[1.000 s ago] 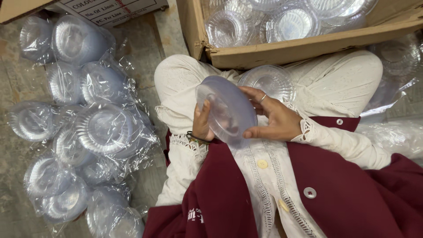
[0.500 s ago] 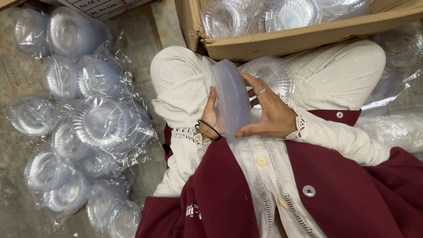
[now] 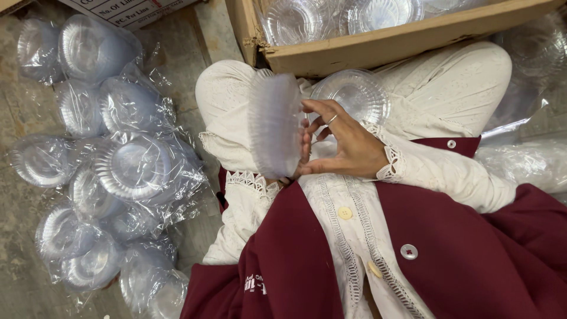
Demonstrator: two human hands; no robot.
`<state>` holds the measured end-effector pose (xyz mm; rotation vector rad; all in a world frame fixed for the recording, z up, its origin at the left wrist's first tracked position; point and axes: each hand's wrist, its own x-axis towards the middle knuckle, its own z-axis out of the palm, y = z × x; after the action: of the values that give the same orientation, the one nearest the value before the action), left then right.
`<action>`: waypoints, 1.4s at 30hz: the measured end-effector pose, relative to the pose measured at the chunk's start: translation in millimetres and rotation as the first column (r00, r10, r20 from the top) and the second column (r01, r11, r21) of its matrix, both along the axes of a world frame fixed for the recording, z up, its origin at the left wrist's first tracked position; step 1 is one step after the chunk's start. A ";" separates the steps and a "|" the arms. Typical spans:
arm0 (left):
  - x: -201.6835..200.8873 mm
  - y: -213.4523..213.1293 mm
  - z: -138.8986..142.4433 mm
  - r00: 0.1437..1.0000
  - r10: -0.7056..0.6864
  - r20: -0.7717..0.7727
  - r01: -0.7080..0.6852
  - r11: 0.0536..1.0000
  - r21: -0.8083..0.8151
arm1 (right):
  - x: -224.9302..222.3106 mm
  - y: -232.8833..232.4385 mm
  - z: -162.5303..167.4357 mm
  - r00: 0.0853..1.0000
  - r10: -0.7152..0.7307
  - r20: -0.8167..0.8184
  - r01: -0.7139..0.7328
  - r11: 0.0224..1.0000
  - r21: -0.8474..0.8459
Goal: The person sits on the floor and uses a red utility knife to trim the edges of clear plastic bowls. They pick up bowls from a cardboard box, cut the rim, and place the trimmed bowls back into the box.
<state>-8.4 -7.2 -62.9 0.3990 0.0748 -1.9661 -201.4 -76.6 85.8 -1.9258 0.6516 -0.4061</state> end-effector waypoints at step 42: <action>128.4 36.8 36.0 0.517 0.055 0.854 0.225 0.954 -0.198 | -33.9 -30.9 -82.2 0.753 -0.642 0.145 0.478 0.684 0.551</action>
<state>120.0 29.6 -26.9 1.1630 -0.8912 -1.6219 -235.3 -107.5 3.6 -1.0979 1.0212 -0.8528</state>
